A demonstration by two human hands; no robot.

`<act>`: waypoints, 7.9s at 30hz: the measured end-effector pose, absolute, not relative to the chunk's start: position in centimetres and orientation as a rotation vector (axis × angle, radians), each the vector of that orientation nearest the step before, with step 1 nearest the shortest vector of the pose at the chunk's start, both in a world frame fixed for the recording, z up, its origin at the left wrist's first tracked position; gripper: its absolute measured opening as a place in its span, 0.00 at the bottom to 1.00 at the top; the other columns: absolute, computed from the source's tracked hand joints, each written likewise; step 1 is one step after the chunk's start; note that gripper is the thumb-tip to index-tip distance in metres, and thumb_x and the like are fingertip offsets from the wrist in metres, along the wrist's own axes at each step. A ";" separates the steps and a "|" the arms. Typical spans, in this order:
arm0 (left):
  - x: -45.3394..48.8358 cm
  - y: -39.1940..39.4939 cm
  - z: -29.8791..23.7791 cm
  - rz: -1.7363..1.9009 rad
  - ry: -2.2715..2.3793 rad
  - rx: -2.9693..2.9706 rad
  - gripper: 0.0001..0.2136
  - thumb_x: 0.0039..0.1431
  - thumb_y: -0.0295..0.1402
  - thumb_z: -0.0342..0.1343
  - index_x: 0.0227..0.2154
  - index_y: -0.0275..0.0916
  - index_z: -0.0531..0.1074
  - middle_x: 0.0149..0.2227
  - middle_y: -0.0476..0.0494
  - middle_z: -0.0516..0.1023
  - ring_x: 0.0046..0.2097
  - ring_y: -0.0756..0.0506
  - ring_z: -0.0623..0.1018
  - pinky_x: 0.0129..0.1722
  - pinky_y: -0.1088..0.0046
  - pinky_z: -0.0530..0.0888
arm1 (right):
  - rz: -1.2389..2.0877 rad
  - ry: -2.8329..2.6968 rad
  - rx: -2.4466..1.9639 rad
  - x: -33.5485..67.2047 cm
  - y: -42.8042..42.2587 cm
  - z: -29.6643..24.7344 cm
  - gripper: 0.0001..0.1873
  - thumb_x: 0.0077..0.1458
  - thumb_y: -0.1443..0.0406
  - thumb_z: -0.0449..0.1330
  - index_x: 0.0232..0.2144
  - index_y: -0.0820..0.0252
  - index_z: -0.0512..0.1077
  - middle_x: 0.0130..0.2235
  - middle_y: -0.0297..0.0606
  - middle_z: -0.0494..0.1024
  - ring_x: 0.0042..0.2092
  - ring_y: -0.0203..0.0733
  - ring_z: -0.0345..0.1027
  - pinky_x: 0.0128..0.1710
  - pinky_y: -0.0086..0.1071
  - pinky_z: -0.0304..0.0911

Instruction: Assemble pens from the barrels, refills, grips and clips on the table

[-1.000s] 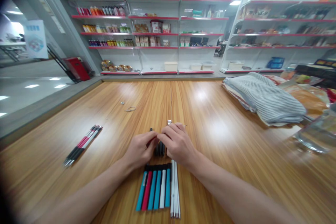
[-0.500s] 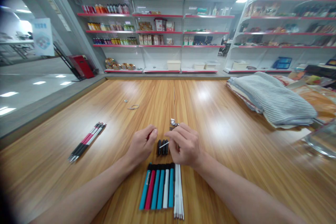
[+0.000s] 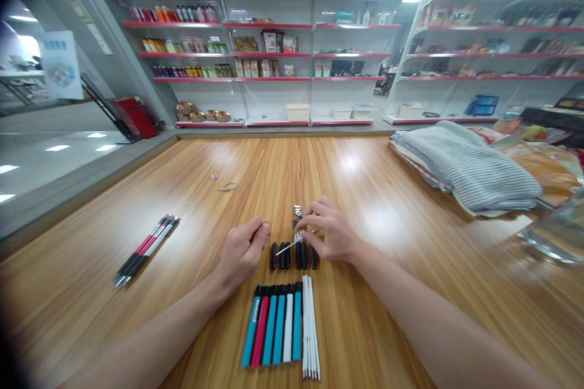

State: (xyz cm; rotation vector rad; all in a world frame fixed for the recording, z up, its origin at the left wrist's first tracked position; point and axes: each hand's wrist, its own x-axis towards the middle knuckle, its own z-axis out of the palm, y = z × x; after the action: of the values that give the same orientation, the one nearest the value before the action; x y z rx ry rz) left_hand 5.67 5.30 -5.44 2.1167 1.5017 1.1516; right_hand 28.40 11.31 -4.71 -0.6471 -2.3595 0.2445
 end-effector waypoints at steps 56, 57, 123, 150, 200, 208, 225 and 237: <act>5.7 5.2 -5.4 0.859 1.518 2.295 0.13 0.66 0.35 0.42 0.26 0.40 0.64 0.25 0.48 0.72 0.28 0.48 0.72 0.29 0.74 0.63 | 0.124 -2.071 -0.781 26.5 10.4 -5.3 0.05 0.62 0.69 0.50 0.34 0.60 0.66 0.31 0.38 0.72 0.34 0.39 0.65 0.36 0.32 0.59; 5.7 5.2 -5.4 0.856 1.509 2.293 0.13 0.66 0.35 0.42 0.26 0.40 0.64 0.25 0.48 0.72 0.28 0.48 0.72 0.30 0.74 0.63 | 0.125 -2.051 -0.822 26.7 10.5 -5.3 0.05 0.61 0.69 0.50 0.34 0.60 0.66 0.30 0.37 0.71 0.32 0.38 0.65 0.33 0.31 0.58; 6.1 5.4 -5.3 0.871 1.499 2.392 0.13 0.65 0.32 0.43 0.23 0.38 0.58 0.22 0.52 0.63 0.25 0.52 0.64 0.28 0.75 0.57 | -0.170 -2.302 -0.739 27.0 10.0 -4.1 0.06 0.60 0.68 0.54 0.36 0.59 0.72 0.32 0.37 0.74 0.36 0.40 0.62 0.45 0.40 0.46; 5.8 5.1 -5.6 0.857 1.417 2.477 0.12 0.66 0.33 0.41 0.26 0.39 0.61 0.24 0.48 0.67 0.25 0.50 0.67 0.27 0.73 0.59 | -0.118 -2.231 -0.735 26.6 9.4 -4.1 0.04 0.57 0.65 0.58 0.34 0.57 0.73 0.32 0.37 0.74 0.37 0.43 0.63 0.47 0.44 0.49; 5.6 5.3 -5.2 0.692 1.672 2.480 0.12 0.68 0.38 0.39 0.32 0.42 0.62 0.28 0.50 0.74 0.30 0.47 0.74 0.29 0.73 0.59 | 0.601 -2.037 -1.181 27.6 12.1 -6.6 0.04 0.51 0.66 0.59 0.29 0.60 0.73 0.20 0.28 0.65 0.23 0.32 0.58 0.25 0.27 0.53; 5.6 5.3 -5.2 0.691 1.683 2.479 0.11 0.68 0.38 0.39 0.32 0.42 0.62 0.28 0.50 0.74 0.30 0.47 0.74 0.28 0.73 0.59 | 0.596 -2.056 -1.183 27.5 12.2 -6.9 0.06 0.53 0.64 0.58 0.31 0.60 0.74 0.21 0.29 0.67 0.23 0.33 0.59 0.26 0.27 0.55; 5.7 5.4 -5.1 0.717 1.647 2.452 0.12 0.68 0.37 0.39 0.32 0.41 0.64 0.28 0.49 0.74 0.30 0.48 0.74 0.29 0.74 0.60 | 0.377 -2.094 -1.344 27.5 11.6 -6.2 0.11 0.52 0.60 0.60 0.22 0.59 0.69 0.18 0.29 0.66 0.22 0.33 0.59 0.24 0.28 0.51; 5.6 5.3 -5.2 0.694 1.644 2.477 0.12 0.68 0.37 0.39 0.33 0.42 0.65 0.28 0.49 0.75 0.31 0.47 0.75 0.29 0.74 0.60 | 0.057 -2.224 -1.095 27.3 11.0 -5.2 0.04 0.55 0.69 0.56 0.28 0.61 0.68 0.29 0.38 0.73 0.33 0.40 0.64 0.35 0.33 0.56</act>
State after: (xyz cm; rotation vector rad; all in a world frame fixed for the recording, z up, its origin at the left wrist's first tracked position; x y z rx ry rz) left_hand 5.63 5.35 -5.23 2.4768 1.6436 0.6939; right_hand 27.25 11.01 -5.20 -1.0952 -2.2237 0.0568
